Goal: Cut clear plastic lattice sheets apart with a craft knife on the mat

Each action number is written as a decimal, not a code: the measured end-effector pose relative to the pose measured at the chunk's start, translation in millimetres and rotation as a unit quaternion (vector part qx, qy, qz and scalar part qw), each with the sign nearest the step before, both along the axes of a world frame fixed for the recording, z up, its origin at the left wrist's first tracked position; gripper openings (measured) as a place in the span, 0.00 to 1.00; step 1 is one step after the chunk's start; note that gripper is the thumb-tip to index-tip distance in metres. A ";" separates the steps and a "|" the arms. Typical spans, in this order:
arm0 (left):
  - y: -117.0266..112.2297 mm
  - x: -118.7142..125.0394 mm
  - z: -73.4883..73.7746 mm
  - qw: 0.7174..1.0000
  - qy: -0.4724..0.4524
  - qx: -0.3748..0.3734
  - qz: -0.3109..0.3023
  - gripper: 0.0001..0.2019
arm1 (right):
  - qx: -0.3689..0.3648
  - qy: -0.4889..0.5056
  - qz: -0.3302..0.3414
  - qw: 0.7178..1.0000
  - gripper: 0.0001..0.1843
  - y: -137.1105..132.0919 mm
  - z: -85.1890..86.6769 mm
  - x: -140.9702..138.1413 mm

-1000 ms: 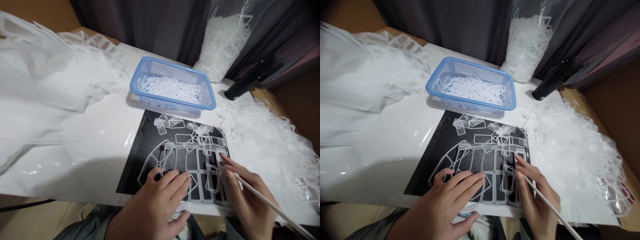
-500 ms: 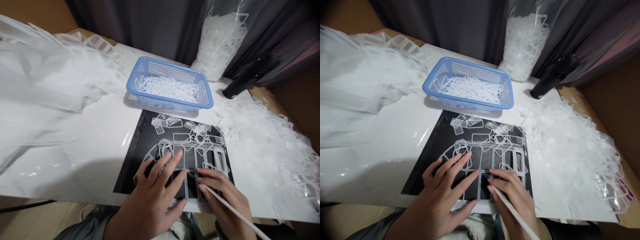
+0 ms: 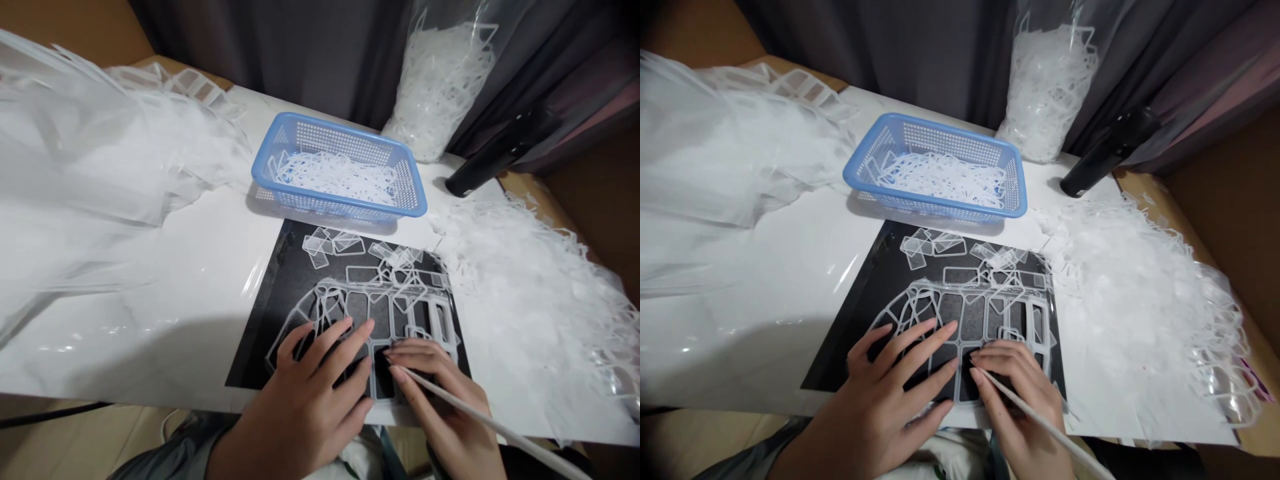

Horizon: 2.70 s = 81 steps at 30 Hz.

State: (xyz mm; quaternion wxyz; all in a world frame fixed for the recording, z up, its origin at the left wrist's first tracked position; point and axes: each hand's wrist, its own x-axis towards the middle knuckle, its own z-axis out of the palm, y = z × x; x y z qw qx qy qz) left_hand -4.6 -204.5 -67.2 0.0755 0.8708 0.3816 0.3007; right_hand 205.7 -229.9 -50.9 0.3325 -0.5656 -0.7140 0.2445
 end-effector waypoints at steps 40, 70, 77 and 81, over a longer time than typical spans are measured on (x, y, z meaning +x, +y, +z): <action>-0.3 -1.6 -7.7 0.999 -0.007 -0.004 -0.053 0.10 | 0.004 -0.125 0.034 0.992 0.10 -6.7 22.2 -22.8; 1.3 -3.3 -3.3 0.995 0.027 -0.036 -0.086 0.17 | 0.052 -0.112 -0.046 0.991 0.08 -26.1 11.9 -29.6; 1.0 -3.4 -5.0 0.996 0.038 -0.001 -0.080 0.16 | 0.030 -0.157 0.056 0.986 0.07 -28.9 16.6 -13.1; -1.0 -7.5 -3.5 0.990 0.059 0.058 -0.114 0.11 | 0.036 -0.160 0.059 0.985 0.05 -31.7 10.0 -3.5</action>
